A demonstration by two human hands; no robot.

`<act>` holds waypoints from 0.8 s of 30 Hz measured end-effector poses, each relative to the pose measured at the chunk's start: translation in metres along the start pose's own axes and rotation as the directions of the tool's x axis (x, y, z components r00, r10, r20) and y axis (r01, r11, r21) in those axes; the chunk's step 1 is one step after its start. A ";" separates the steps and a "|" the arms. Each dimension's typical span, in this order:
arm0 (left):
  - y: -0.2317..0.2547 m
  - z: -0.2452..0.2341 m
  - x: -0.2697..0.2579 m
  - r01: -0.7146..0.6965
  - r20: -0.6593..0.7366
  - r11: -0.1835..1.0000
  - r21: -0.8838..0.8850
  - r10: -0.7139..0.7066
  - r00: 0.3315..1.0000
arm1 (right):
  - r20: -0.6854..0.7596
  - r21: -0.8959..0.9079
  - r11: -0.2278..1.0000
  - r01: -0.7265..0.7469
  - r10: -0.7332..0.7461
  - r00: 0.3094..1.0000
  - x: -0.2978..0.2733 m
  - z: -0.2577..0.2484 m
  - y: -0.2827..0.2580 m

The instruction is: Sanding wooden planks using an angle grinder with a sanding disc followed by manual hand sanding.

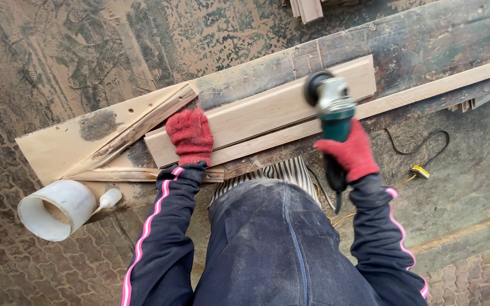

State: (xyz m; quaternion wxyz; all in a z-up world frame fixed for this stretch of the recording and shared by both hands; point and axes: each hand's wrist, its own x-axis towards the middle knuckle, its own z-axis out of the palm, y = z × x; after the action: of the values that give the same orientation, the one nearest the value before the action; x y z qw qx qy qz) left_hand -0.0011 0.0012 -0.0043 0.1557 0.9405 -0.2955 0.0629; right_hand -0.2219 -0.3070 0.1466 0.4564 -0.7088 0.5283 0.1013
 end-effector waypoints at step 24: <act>-0.037 -0.035 0.022 -0.449 -0.195 0.880 -0.156 0.418 0.887 | -0.049 0.091 0.995 0.037 -0.033 0.998 0.004 0.012 0.005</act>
State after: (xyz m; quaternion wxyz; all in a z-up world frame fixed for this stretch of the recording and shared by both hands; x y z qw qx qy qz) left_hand 0.0368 0.0296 0.0239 0.2524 0.8223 -0.4904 0.1397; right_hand -0.2200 -0.3003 0.1347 0.4776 -0.6985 0.5304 0.0522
